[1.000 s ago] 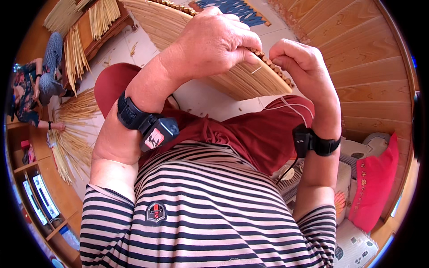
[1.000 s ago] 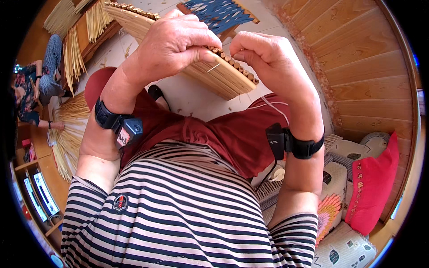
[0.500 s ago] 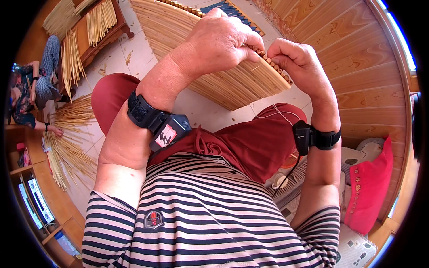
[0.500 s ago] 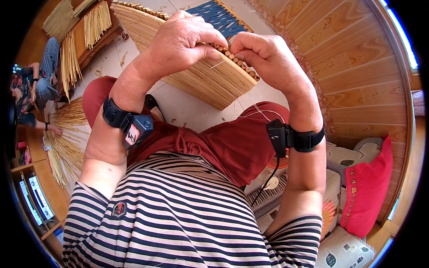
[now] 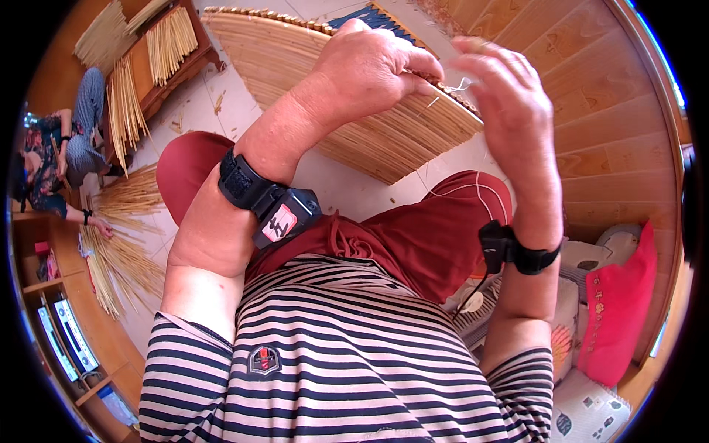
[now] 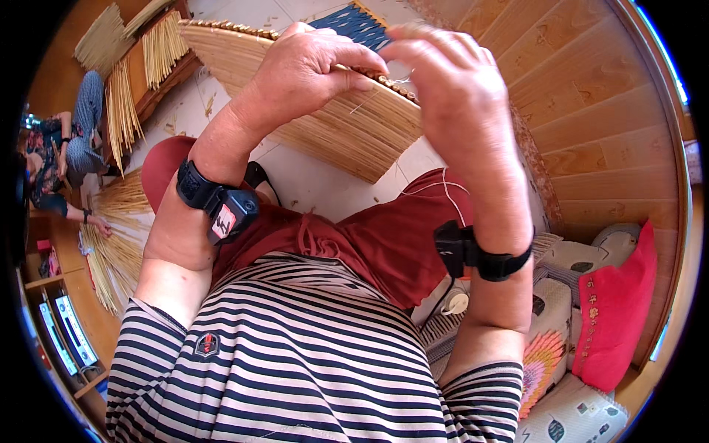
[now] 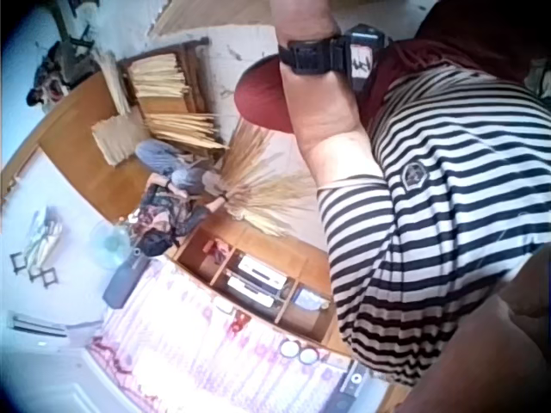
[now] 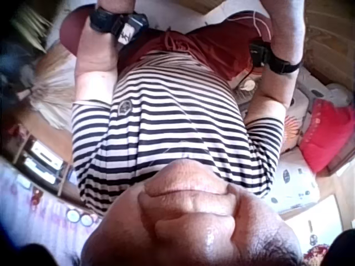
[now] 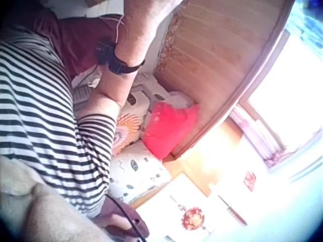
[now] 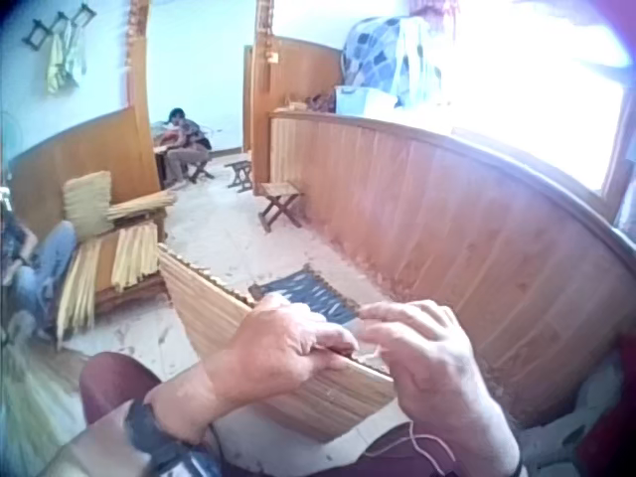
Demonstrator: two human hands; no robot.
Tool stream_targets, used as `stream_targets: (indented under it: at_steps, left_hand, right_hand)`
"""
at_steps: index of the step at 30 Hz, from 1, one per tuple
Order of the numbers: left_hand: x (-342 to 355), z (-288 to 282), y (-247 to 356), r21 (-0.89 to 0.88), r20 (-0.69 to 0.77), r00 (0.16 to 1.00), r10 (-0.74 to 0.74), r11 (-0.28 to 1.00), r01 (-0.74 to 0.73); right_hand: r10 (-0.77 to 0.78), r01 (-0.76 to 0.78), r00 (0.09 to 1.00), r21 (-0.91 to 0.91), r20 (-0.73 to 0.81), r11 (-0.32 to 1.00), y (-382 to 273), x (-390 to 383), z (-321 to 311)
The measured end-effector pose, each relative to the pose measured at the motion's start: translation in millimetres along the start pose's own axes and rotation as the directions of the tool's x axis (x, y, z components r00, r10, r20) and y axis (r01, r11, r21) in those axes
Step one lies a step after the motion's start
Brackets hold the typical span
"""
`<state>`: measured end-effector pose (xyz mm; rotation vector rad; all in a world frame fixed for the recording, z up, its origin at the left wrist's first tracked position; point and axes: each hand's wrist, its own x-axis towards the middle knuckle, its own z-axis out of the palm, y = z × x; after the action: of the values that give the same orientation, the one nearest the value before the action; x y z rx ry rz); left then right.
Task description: The person weaves together thin bamboo sticks using a white cord, threading the cord around the sticks and through pre-drilled holes in a wooden frame to secure them in place.
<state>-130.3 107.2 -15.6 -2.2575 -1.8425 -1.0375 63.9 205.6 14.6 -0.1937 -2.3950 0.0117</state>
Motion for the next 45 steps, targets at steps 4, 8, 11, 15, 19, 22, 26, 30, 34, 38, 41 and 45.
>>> stream_targets:
  at_steps: [4,8,11,15,19,22,26,30,34,38,41,45]
  left_hand:
    - [5.5,10.5,-0.3,-0.008,-0.130,0.990,-0.055,0.999,0.054]
    - [14.4,13.0,9.2,0.067,-0.256,0.962,-0.098,0.991,0.119]
    - [22.0,16.6,12.5,0.109,-0.248,0.959,-0.139,0.979,0.171]
    - [29.4,26.3,-1.0,0.227,-0.217,0.976,-0.005,0.972,0.055]
    - [36.7,22.4,1.5,0.116,-0.118,0.969,-0.219,0.966,0.232]
    - [41.6,23.4,-3.2,0.052,-0.140,0.951,-0.277,0.957,0.287]
    - [46.3,20.9,-6.0,-0.010,-0.133,0.928,-0.349,0.936,0.351]
    - [41.8,24.9,-3.7,0.003,-0.158,0.924,-0.348,0.936,0.353]
    - [41.6,28.9,-5.1,0.055,-0.189,0.926,-0.328,0.938,0.343]
    - [48.8,24.2,-16.6,0.105,-0.210,0.913,-0.349,0.921,0.376]
    - [38.0,26.2,2.7,0.108,-0.184,0.932,-0.311,0.936,0.334]
    - [12.6,30.3,42.5,0.176,-0.214,0.959,-0.187,0.958,0.226]
  right_hand:
    - [-0.018,0.012,0.998,-0.077,-0.067,0.997,-10.5,-10.7,21.1]
    - [-0.044,0.006,0.945,-0.118,-0.325,0.993,9.4,-12.5,38.9]
    - [-0.038,-0.019,0.933,-0.155,-0.358,0.988,19.1,-17.4,56.0]
    - [-0.009,-0.039,0.893,-0.098,-0.449,0.994,27.2,-23.7,79.1]
    - [-0.018,-0.034,0.884,-0.102,-0.468,0.994,32.3,-15.4,80.0]
    - [-0.042,-0.017,0.851,-0.109,-0.523,0.994,36.2,-10.8,88.9]
    - [-0.020,-0.037,0.814,-0.086,-0.581,0.996,30.9,-4.3,96.9]
    - [-0.022,-0.016,0.824,-0.063,-0.566,0.998,26.4,-8.1,93.9]
    - [-0.070,0.072,0.858,-0.014,-0.508,0.997,9.8,-17.7,78.5]
    - [-0.076,0.352,0.834,0.421,-0.546,0.836,-67.1,-27.2,40.7]
    - [0.793,-0.057,0.561,0.945,-0.238,0.323,-62.1,-57.9,51.2]
    - [0.852,-0.328,0.430,0.931,0.299,-0.161,-42.6,-72.9,61.7]
